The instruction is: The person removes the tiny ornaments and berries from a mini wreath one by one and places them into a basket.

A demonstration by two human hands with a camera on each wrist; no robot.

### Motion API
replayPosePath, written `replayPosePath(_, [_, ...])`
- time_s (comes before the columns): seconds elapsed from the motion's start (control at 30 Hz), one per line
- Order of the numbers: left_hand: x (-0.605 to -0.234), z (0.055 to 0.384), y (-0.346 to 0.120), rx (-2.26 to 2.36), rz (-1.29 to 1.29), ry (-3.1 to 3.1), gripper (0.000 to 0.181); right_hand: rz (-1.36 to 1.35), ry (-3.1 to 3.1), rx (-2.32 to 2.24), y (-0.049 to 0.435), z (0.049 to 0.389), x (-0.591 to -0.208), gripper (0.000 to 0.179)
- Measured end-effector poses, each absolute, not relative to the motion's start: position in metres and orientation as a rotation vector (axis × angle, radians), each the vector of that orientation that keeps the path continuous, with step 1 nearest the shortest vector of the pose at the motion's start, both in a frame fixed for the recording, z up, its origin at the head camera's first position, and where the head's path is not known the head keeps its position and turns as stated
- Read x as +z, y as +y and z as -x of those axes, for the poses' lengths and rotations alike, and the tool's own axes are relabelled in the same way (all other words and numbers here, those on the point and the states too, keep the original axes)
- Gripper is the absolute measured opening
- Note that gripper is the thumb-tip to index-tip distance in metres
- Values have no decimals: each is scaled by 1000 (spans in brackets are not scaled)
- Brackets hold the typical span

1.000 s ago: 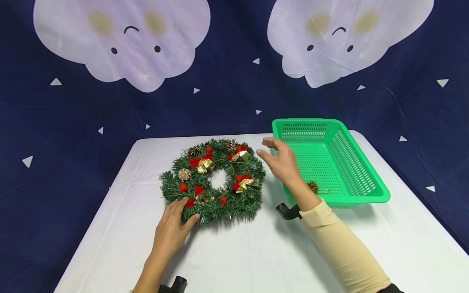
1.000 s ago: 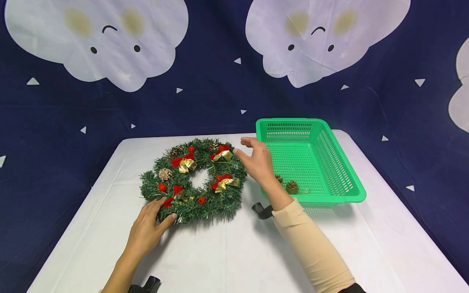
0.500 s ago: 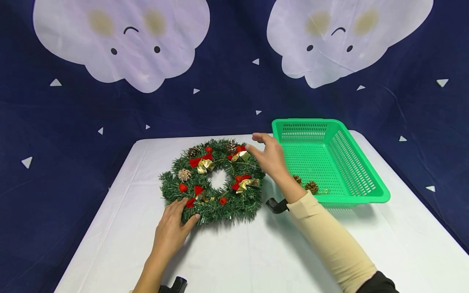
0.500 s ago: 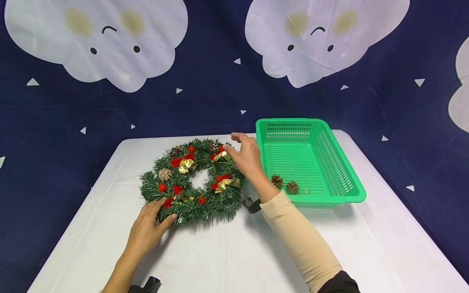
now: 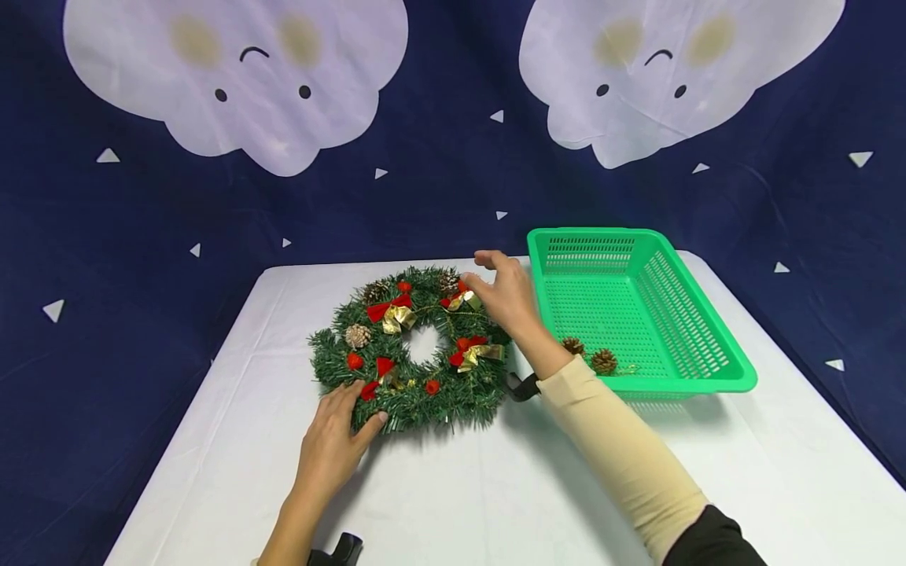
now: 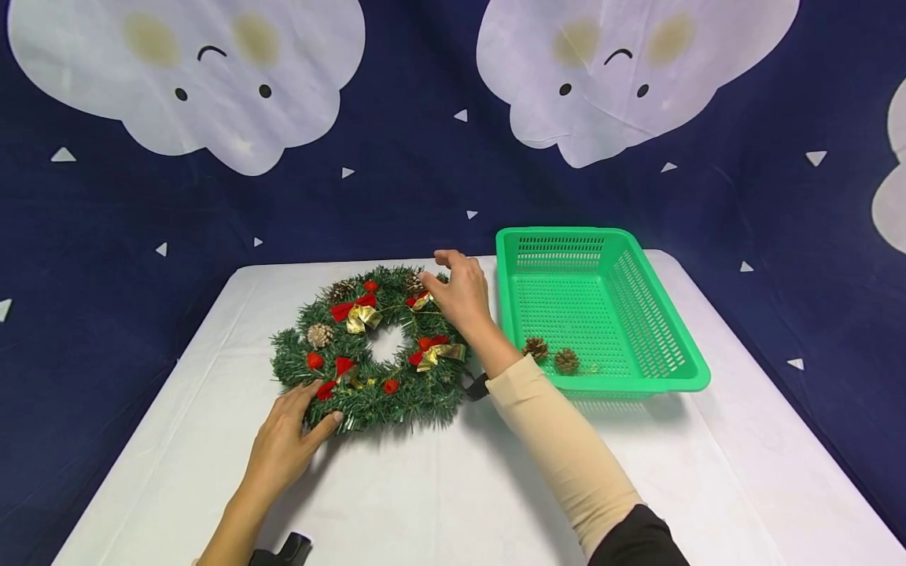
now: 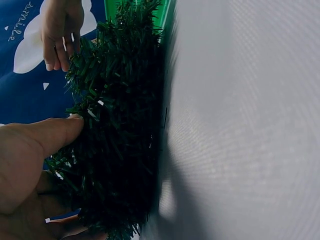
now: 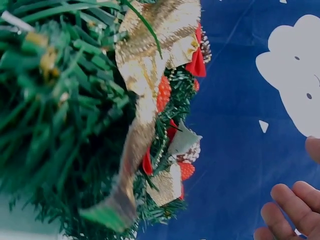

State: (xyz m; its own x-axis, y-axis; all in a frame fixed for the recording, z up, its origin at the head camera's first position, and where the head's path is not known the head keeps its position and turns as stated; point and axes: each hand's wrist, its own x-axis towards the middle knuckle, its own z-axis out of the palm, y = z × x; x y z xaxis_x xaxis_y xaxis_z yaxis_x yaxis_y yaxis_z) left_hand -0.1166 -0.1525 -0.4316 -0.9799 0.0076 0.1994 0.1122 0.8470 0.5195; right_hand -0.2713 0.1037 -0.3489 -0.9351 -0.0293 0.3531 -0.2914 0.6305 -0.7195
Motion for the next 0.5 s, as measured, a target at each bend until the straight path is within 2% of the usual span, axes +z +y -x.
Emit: replayPosePath(0.5, [-431,117,-152,-821,80,-2841,66,-262,-2548,1211,83,288,-354,46])
